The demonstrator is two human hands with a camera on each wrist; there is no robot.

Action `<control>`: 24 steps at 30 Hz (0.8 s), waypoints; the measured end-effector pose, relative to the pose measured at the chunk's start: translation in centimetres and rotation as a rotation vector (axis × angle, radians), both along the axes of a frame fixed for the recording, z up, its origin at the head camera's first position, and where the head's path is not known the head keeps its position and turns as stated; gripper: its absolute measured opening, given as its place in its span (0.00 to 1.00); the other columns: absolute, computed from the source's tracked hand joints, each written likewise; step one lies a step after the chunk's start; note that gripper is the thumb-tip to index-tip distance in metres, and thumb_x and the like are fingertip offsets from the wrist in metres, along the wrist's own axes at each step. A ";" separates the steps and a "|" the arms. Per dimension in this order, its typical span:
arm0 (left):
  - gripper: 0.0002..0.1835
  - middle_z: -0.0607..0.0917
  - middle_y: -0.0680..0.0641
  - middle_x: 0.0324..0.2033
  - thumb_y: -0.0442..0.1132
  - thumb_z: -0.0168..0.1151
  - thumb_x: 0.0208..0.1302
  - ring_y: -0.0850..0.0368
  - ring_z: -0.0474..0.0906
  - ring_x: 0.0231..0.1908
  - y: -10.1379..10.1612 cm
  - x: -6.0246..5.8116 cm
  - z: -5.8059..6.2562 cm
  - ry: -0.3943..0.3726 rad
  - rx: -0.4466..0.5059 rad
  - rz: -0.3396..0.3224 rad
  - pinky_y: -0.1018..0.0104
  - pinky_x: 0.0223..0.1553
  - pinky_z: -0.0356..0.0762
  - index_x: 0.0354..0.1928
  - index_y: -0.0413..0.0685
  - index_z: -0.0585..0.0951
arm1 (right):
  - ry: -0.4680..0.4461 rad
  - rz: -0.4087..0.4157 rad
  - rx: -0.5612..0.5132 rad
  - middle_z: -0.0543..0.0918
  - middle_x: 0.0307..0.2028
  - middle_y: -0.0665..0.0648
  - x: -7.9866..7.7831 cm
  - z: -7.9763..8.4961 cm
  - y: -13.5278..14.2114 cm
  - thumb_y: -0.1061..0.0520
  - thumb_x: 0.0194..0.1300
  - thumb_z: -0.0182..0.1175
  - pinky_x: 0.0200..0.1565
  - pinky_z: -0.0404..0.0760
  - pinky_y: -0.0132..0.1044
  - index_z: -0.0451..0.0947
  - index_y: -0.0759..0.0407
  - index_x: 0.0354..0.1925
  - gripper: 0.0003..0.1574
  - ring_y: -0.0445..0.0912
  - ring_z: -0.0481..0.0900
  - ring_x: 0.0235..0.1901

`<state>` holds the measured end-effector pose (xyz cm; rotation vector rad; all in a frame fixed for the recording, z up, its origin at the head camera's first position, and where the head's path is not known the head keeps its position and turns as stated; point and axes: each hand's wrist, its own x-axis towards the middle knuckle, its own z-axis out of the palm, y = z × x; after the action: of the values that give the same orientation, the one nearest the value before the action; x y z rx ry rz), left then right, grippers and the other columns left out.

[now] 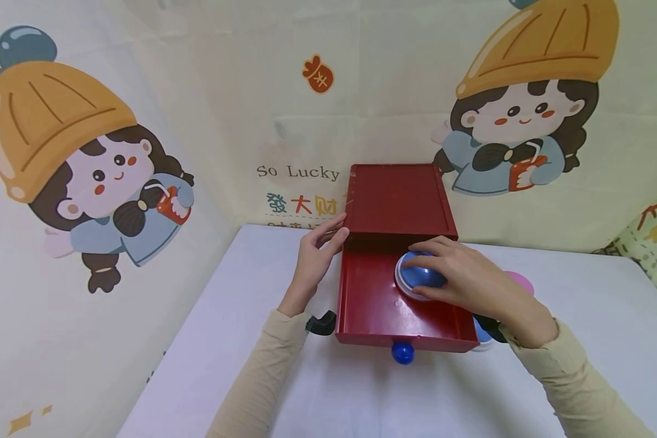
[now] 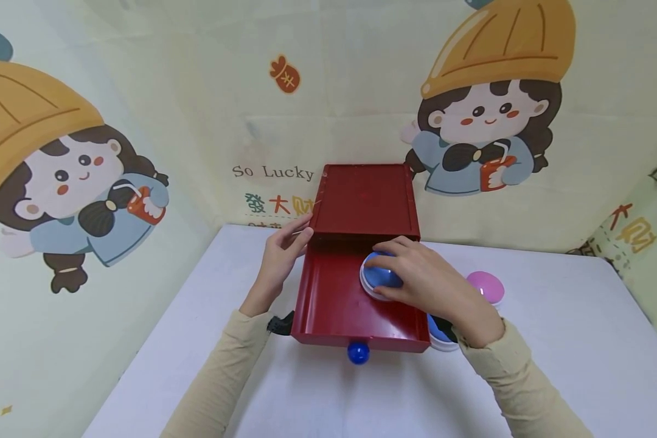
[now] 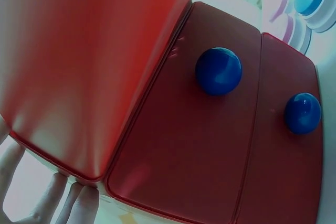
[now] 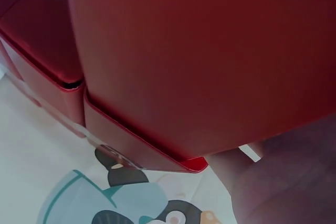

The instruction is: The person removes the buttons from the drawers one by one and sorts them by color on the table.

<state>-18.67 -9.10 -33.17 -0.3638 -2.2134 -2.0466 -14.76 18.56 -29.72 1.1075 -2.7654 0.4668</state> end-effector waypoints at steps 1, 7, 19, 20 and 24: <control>0.22 0.80 0.43 0.58 0.40 0.61 0.70 0.48 0.79 0.56 0.0 0.0 0.0 0.001 -0.001 0.000 0.59 0.54 0.82 0.65 0.48 0.77 | -0.003 0.000 -0.006 0.79 0.58 0.61 0.0 0.1 0.0 0.48 0.51 0.77 0.46 0.86 0.53 0.84 0.50 0.54 0.31 0.59 0.74 0.59; 0.23 0.80 0.43 0.59 0.41 0.61 0.71 0.46 0.78 0.56 0.0 0.0 0.0 0.001 -0.003 -0.004 0.59 0.54 0.82 0.66 0.48 0.76 | 0.002 -0.006 -0.020 0.79 0.59 0.61 0.2 0.3 -0.1 0.49 0.49 0.79 0.44 0.87 0.52 0.84 0.48 0.54 0.32 0.58 0.73 0.60; 0.21 0.82 0.51 0.56 0.48 0.63 0.69 0.53 0.80 0.54 -0.5 -1.7 -2.7 0.035 0.000 0.010 0.59 0.52 0.83 0.63 0.62 0.79 | 0.045 0.003 -0.063 0.78 0.60 0.60 0.8 1.1 0.0 0.51 0.49 0.79 0.41 0.88 0.49 0.85 0.48 0.53 0.31 0.56 0.73 0.59; 0.21 0.82 0.52 0.56 0.48 0.63 0.69 0.54 0.80 0.54 -0.5 -1.7 -2.7 0.037 0.000 0.011 0.59 0.52 0.83 0.63 0.62 0.79 | 0.047 0.007 -0.070 0.78 0.60 0.60 0.8 1.2 0.0 0.51 0.49 0.79 0.40 0.88 0.49 0.85 0.49 0.53 0.30 0.57 0.74 0.59; 0.21 0.82 0.53 0.55 0.49 0.63 0.68 0.54 0.80 0.53 -0.5 -1.6 -2.7 0.041 -0.002 0.009 0.60 0.52 0.83 0.63 0.64 0.79 | 0.057 0.014 -0.078 0.79 0.59 0.60 0.9 1.4 0.1 0.51 0.49 0.79 0.40 0.88 0.48 0.85 0.49 0.53 0.30 0.57 0.74 0.58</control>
<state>-20.32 -9.59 -35.87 -0.3910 -2.1899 -2.0136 -13.84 18.70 -28.32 1.1056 -2.6681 0.5309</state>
